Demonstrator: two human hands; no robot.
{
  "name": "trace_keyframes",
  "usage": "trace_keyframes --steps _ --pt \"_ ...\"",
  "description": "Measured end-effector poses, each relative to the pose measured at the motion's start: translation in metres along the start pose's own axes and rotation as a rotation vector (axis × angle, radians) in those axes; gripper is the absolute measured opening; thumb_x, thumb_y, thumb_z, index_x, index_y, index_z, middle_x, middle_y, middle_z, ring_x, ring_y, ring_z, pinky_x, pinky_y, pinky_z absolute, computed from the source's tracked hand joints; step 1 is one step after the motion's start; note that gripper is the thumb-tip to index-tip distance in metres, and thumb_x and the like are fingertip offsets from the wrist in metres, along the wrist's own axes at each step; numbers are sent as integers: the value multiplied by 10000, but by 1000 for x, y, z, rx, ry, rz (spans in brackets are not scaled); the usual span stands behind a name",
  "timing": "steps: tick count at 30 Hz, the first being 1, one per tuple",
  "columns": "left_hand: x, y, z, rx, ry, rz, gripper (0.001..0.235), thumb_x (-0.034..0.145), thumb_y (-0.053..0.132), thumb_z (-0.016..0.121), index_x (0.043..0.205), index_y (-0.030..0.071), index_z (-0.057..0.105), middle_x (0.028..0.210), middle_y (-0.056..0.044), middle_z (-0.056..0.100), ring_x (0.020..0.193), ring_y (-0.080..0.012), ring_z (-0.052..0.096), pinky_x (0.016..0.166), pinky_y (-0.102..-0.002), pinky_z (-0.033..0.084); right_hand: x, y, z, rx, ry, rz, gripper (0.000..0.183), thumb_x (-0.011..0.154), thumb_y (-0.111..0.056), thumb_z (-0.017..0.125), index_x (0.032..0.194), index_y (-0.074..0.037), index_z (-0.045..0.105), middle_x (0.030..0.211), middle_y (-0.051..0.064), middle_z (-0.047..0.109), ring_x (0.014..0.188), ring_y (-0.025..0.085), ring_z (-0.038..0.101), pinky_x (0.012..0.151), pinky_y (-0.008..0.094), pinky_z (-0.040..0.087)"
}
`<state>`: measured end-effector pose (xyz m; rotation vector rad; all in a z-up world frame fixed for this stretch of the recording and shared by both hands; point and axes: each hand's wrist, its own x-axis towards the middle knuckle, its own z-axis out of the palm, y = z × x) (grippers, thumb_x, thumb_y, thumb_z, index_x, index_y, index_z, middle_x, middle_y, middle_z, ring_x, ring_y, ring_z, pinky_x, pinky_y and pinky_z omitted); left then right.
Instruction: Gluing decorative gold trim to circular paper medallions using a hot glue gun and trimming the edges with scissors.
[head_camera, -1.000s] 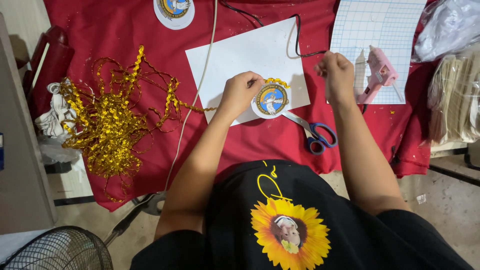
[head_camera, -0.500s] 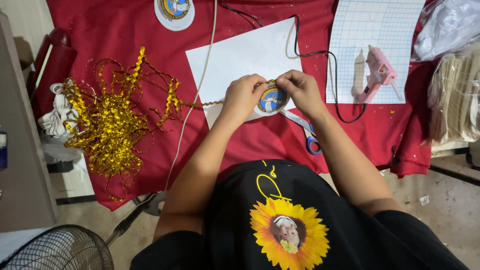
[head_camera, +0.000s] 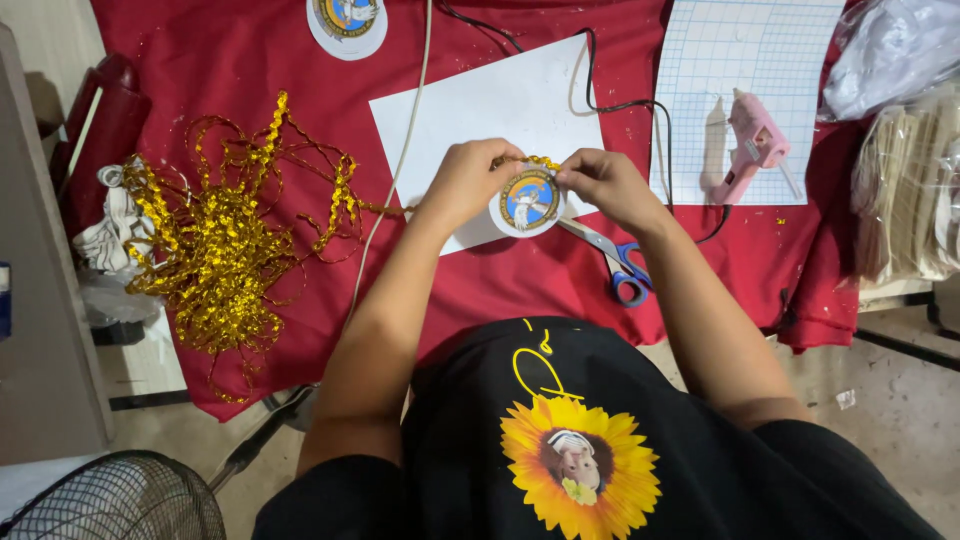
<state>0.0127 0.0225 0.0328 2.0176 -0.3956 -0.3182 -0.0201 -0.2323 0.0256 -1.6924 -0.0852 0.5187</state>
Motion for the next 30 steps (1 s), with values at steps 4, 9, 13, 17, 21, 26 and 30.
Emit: trace_keyframes --steps 4,9,13,17,21,26,30 --pt "5 -6 -6 -30 -18 -89 230 890 189 757 1083 63 755 803 -100 742 716 -188 714 659 -325 549 9 10 -3 -87 97 111 167 1031 -174 694 1035 -14 740 817 2 632 722 89 509 634 269 422" --pt "-3 -26 19 -138 -79 -265 193 908 197 741 1017 38 735 727 -55 711 617 -93 688 590 -283 517 29 6 -12 -471 164 -31 226 1010 -196 723 942 19 741 795 91 723 696 84 634 632 249 483" --pt "-5 -59 40 -254 -4 -410 203 963 206 704 1056 26 711 760 -59 717 628 -107 659 575 -261 525 51 41 -24 -201 333 -105 210 1017 -192 676 953 -4 746 816 46 727 692 76 607 608 247 470" --pt "-10 -110 80 -1016 264 -602 217 977 151 660 1157 30 643 898 -62 682 706 -126 670 592 -266 559 52 77 -19 56 594 78 417 1128 -265 647 813 8 620 721 13 570 632 86 462 556 278 376" --pt "-14 -130 121 -1385 270 -719 258 992 141 642 1203 4 586 919 -83 685 728 -162 688 625 -295 597 38 62 20 67 316 277 173 974 -189 653 1057 -73 554 764 -28 670 535 89 593 467 245 441" --pt "-44 -89 95 -178 301 -379 387 912 154 729 1252 11 611 980 -129 705 838 -271 702 702 -411 589 54 114 16 159 438 129 168 1001 -72 687 1118 5 595 769 43 649 599 94 592 537 253 483" --pt "-83 -89 61 470 51 -248 414 845 265 794 1188 79 656 1003 -135 695 944 -359 668 834 -535 520 61 113 -1 82 487 96 164 995 -49 675 1126 17 602 765 42 642 601 95 587 525 256 471"
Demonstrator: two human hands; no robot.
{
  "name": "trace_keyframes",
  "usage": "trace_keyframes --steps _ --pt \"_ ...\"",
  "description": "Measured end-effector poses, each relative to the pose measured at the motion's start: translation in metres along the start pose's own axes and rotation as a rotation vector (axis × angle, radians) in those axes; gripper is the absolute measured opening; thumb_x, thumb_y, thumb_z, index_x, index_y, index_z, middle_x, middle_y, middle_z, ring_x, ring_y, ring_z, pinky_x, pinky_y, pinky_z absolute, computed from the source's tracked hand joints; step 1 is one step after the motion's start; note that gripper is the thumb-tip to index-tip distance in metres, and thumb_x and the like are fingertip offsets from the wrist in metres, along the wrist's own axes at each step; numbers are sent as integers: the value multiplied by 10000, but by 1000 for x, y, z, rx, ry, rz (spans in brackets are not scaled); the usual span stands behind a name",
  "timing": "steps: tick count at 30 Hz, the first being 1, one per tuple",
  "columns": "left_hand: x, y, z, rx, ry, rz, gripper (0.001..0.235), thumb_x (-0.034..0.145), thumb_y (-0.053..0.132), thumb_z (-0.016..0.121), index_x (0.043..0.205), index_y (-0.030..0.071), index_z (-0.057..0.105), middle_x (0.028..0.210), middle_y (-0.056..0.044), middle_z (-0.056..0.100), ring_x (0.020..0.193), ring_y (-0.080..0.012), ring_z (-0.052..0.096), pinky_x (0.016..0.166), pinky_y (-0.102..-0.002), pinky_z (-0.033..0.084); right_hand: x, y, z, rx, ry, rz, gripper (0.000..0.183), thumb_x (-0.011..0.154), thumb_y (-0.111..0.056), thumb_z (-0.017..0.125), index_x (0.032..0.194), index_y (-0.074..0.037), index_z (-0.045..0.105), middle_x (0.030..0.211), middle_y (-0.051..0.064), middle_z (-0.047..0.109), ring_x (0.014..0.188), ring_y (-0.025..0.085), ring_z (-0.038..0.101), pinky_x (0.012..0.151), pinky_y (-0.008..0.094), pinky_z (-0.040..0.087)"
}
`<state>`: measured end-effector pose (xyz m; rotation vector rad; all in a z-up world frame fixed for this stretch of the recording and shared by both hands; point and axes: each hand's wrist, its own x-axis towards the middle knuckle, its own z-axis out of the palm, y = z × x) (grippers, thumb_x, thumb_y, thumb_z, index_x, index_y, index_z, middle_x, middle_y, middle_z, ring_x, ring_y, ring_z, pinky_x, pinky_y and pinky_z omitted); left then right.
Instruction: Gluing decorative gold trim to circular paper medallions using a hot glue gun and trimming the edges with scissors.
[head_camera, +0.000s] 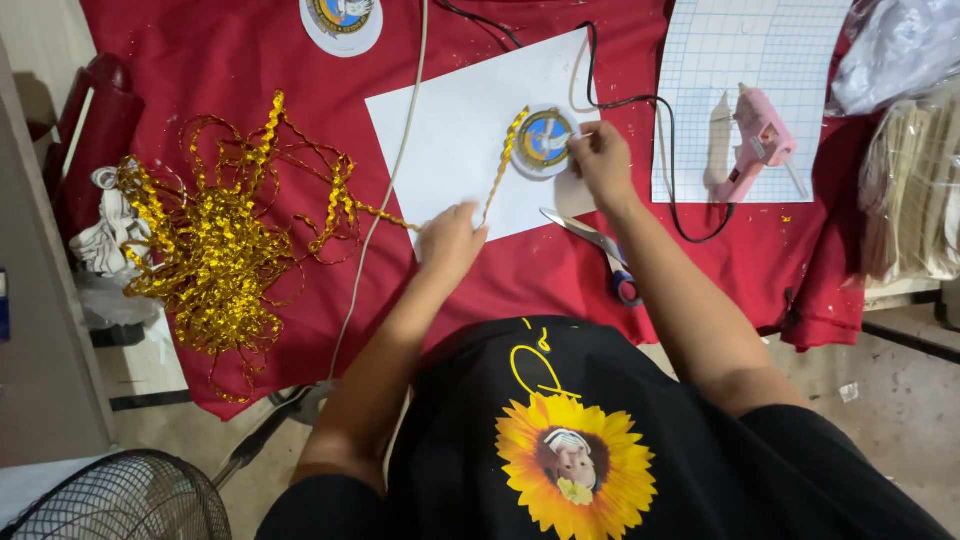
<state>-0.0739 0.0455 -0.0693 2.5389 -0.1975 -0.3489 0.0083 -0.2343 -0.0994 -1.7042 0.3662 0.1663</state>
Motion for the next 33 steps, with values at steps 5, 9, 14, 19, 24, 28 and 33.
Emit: trace_keyframes --steps 5,9,14,19,24,28,33 --pt "-39 -21 -55 377 296 262 196 799 226 706 973 143 677 892 -61 664 908 -278 696 1009 -602 379 5 -16 -14 97 35 -19 192 998 -48 674 1159 21 594 771 31 621 609 95 589 521 256 469" --pt "-48 -11 -65 279 209 217 47 972 90 608 975 96 654 881 -82 640 831 -281 672 971 -524 474 3 -19 -14 92 30 -17 224 1012 -56 662 1214 13 593 771 31 626 608 93 592 528 253 469" --pt "-47 94 -67 -175 266 289 90 994 138 621 1041 64 637 930 -135 660 838 -360 679 716 -459 551 0 -13 8 -62 -2 -28 204 990 -67 677 1166 20 622 764 50 653 591 97 587 516 256 455" --pt "-27 98 -57 -476 338 343 139 1043 147 607 1154 73 646 1064 -120 709 935 -327 711 771 -409 585 -19 -34 9 -223 -22 -57 206 997 -152 646 1158 -37 705 823 24 700 632 81 614 566 260 501" --pt "2 56 -50 -1413 108 -193 220 1057 111 583 1261 29 581 992 -93 707 801 -139 703 711 -272 581 -77 -96 0 -245 -745 78 435 939 -327 705 1258 -41 630 977 49 709 830 132 627 747 312 521" --pt "-2 62 -49 -1659 -15 -352 276 984 70 595 1246 64 510 993 -112 701 780 -160 718 706 -287 618 -127 -77 51 -397 -837 -225 503 892 -274 801 1262 14 619 956 56 688 895 146 638 809 314 506" --pt "-11 4 -27 -725 216 -267 317 1018 94 605 1330 63 563 989 -155 698 710 -171 678 608 -315 542 -132 -15 80 -80 -721 103 226 1026 -233 622 1094 -27 685 947 46 717 820 127 652 766 297 555"
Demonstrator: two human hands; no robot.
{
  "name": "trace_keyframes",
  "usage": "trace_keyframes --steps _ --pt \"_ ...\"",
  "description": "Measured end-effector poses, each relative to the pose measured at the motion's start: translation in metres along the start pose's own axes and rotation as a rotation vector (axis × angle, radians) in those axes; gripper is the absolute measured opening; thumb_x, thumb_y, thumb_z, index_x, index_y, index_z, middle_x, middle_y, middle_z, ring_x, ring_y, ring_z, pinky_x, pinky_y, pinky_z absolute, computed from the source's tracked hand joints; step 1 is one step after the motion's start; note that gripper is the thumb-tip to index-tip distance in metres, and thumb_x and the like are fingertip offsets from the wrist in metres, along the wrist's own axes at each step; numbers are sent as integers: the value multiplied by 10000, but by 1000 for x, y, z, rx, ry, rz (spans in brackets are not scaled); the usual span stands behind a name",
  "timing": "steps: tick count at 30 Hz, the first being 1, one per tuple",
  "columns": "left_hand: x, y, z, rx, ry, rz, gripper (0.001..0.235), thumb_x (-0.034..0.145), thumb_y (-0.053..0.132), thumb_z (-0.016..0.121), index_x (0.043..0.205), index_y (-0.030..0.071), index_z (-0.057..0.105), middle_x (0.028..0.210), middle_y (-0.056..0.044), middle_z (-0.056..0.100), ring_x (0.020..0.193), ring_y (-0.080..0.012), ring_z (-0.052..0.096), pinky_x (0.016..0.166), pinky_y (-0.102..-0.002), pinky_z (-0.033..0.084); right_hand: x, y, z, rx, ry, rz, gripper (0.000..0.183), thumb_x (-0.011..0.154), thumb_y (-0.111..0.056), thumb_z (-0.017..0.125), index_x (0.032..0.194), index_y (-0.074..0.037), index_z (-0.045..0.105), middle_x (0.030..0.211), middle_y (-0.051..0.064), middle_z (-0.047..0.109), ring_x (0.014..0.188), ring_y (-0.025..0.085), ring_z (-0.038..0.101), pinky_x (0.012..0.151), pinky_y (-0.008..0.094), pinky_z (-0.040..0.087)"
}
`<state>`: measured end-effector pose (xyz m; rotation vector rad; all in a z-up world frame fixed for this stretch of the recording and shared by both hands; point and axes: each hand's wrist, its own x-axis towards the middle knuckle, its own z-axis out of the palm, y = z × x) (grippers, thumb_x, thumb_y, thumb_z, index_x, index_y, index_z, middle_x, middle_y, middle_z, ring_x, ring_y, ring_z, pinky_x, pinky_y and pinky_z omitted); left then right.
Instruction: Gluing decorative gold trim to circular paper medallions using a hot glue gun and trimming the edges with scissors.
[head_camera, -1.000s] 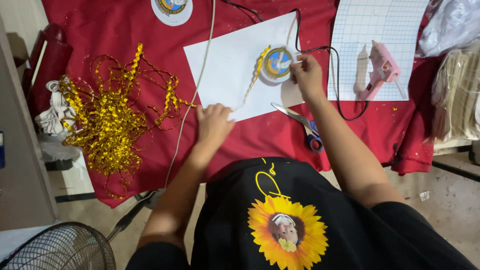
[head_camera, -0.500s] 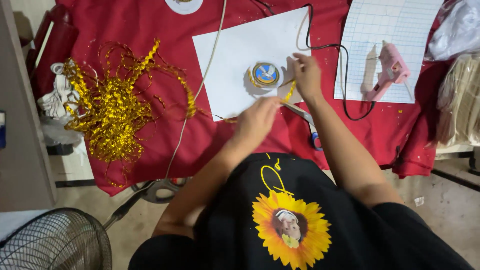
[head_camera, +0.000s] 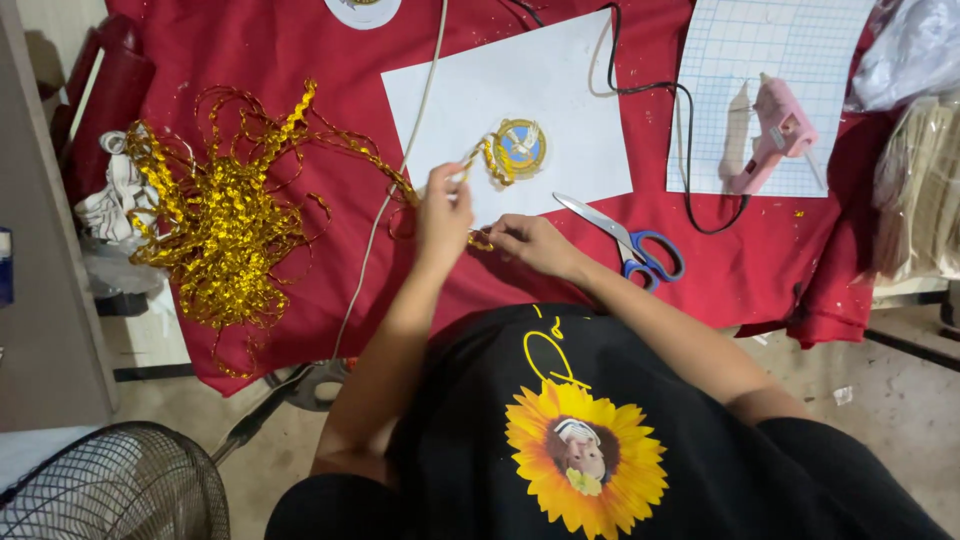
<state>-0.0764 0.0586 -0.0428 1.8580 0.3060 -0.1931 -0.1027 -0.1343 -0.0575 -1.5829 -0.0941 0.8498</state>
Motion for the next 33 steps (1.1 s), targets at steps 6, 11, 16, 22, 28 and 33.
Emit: trace_keyframes --steps 6,11,16,22,28,33 --pt "-2 49 -19 698 267 611 625 784 258 788 1340 65 578 1322 -257 555 1194 -426 540 978 -559 462 19 13 16 -505 -88 -319 137 967 -142 675 1025 -28 725 984 150 745 895 278 731 816 373 570" --pt "18 63 5 901 -127 794 408 774 276 803 1148 144 705 1286 -79 633 1340 -366 472 1091 -681 273 13 -2 22 -526 -70 -357 165 923 -124 656 1046 -24 700 1004 173 735 906 353 716 829 431 568" --pt "38 21 20 1006 -250 684 252 841 249 780 1036 101 722 1090 -43 676 1186 -251 596 1149 -746 237 -6 -10 -22 -675 232 -179 144 966 -149 636 1010 -23 689 946 211 697 870 418 677 770 491 537" --pt "40 4 25 845 -85 744 136 876 143 711 1000 89 702 1051 -51 672 1096 -244 623 1119 -625 338 -23 -3 -86 -828 625 -221 121 1022 -141 638 1035 -20 643 1071 179 672 1000 384 643 879 460 534" --pt "44 25 19 793 -137 771 65 901 59 639 962 57 659 1072 -74 672 1047 -276 646 916 -440 500 -35 -14 -107 -1228 504 -544 389 836 -56 690 1224 -44 650 1378 75 655 1278 311 593 990 459 467" --pt "43 30 12 707 -106 852 139 881 24 609 1019 29 621 1103 -119 673 1041 -310 639 872 -410 541 -74 3 -144 -1175 440 -408 234 889 -63 705 1122 -83 696 1293 64 676 1203 298 609 975 453 497"
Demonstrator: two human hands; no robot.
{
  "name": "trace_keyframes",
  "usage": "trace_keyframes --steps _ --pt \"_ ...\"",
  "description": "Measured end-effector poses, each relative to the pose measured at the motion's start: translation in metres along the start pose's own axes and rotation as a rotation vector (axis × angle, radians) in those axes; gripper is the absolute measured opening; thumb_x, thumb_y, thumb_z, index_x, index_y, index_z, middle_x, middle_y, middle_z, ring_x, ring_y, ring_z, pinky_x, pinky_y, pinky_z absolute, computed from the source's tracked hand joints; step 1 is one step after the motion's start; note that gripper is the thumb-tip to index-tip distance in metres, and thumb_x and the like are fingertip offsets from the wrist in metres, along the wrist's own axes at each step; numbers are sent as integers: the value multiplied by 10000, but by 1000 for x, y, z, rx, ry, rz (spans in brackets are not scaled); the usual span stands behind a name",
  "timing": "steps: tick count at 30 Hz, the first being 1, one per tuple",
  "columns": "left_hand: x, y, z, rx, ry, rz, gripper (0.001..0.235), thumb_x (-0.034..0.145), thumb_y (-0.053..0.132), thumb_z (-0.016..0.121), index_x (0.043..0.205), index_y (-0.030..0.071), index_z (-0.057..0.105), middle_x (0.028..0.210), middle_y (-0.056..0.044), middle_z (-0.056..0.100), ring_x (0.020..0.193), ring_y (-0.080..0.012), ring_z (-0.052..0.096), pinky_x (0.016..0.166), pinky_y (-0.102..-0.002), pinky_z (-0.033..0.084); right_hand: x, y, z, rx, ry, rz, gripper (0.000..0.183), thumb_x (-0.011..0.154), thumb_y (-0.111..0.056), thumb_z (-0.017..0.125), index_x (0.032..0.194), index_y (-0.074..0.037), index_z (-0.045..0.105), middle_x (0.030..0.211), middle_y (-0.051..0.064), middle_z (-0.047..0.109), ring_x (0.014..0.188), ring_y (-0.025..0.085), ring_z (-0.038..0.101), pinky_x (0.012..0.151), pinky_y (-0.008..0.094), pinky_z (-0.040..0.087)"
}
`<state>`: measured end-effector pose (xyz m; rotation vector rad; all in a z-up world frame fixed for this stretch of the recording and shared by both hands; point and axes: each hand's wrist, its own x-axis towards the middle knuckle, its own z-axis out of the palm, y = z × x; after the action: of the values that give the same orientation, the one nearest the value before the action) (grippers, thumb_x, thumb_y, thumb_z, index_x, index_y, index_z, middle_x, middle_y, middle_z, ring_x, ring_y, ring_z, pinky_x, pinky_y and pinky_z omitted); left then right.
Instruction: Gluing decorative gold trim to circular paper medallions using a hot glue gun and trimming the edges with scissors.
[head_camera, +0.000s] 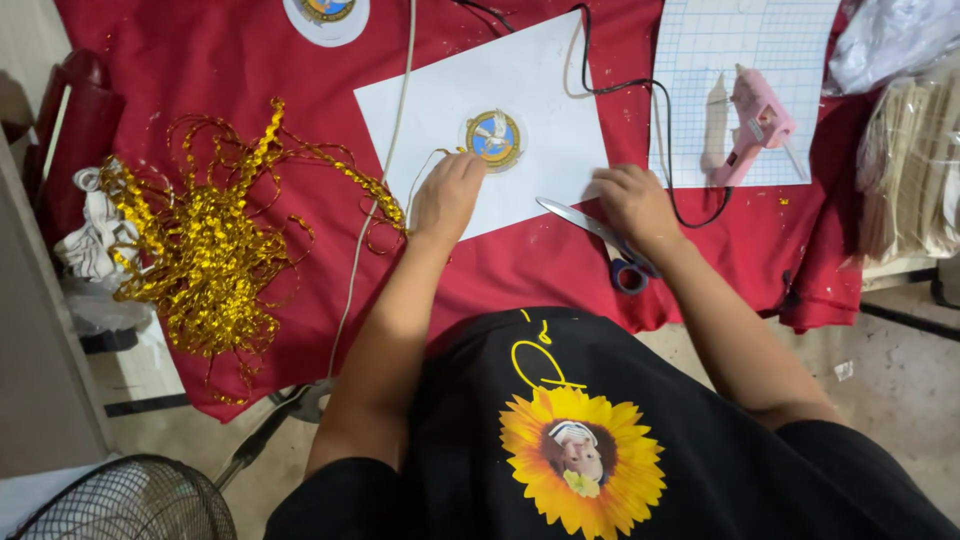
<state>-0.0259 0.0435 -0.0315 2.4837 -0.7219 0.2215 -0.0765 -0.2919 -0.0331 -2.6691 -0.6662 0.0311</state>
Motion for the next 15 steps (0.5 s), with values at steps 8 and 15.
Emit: trace_keyframes --steps 8,15 --pt "9 -12 -2 -106 -23 73 130 908 5 620 1036 27 631 1089 -127 679 1026 -329 655 867 -433 549 -88 48 -20 250 452 521 136 988 1 687 1118 -6 726 1052 151 698 932 271 679 825 367 557" --pt "4 -9 0 -82 -12 55 129 919 45 686 1035 22 635 1102 -133 682 1042 -332 657 864 -435 548 -74 93 -23 387 873 675 291 948 -45 749 1192 51 623 1086 86 677 952 160 641 825 284 544"
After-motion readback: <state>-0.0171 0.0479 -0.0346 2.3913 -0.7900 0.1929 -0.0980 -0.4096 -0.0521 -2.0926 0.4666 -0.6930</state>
